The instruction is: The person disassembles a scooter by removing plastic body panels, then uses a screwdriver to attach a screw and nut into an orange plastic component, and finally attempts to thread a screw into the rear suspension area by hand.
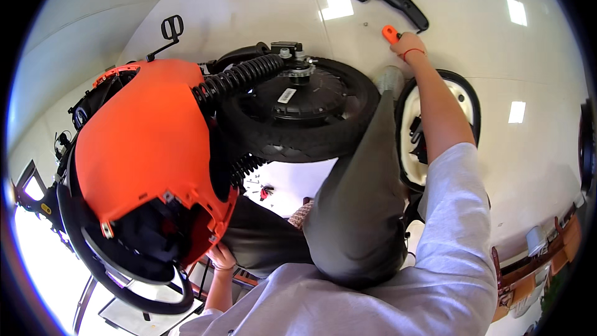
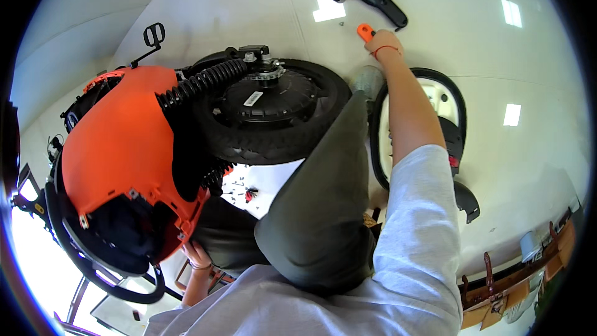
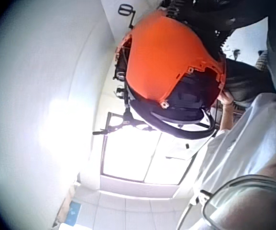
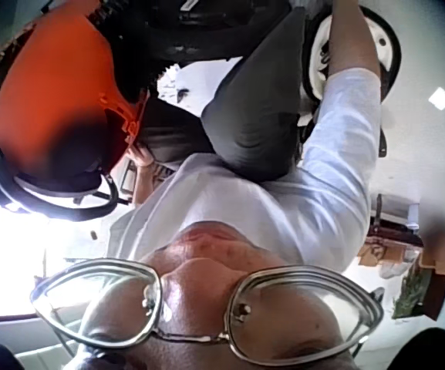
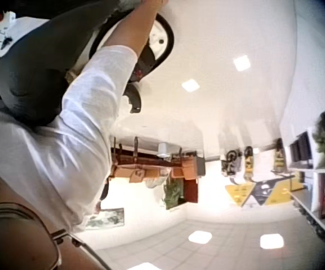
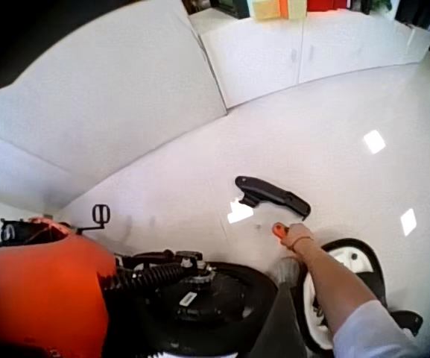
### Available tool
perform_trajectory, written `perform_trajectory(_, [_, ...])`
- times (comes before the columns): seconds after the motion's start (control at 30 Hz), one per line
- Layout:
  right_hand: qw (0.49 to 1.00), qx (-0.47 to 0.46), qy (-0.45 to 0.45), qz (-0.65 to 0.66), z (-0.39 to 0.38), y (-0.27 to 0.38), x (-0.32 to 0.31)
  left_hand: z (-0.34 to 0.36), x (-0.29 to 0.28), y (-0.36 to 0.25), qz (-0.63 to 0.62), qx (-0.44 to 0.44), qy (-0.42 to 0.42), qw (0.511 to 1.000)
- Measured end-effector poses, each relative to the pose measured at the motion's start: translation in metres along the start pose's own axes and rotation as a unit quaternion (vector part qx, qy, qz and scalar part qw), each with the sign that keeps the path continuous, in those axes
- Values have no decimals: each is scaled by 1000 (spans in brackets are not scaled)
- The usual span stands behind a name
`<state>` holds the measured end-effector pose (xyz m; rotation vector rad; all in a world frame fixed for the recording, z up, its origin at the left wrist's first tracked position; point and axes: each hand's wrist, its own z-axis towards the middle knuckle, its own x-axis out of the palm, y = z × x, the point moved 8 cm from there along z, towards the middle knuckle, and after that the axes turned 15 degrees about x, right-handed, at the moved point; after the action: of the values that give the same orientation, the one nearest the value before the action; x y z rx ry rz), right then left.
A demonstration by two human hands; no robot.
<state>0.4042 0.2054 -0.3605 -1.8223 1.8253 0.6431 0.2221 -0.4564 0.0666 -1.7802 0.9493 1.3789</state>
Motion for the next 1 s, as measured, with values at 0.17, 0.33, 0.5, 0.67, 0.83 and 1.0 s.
perform_trajectory(0.17, [990,-45,-129,36,31,7,15,-56,22,37,-47,-27,50,997])
perform_trajectory(0.33, [987,-47,-142,60,31,6,6,-61,26,36,-54,-35,50,997])
perform_trajectory(0.5, [986,-50,-147,67,-2,-11,-6,-39,20,24,-118,-43,0,992])
perform_trajectory(0.67, [977,-101,0,186,-48,-73,0,27,-6,-12,-126,8,-55,990])
perform_trajectory(0.83, [901,-96,78,416,-128,-149,-20,31,-10,-15,-133,-46,-99,985])
perform_trajectory(1.0, [854,-130,1,504,-222,-205,-71,62,-53,-51,-190,16,-175,966])
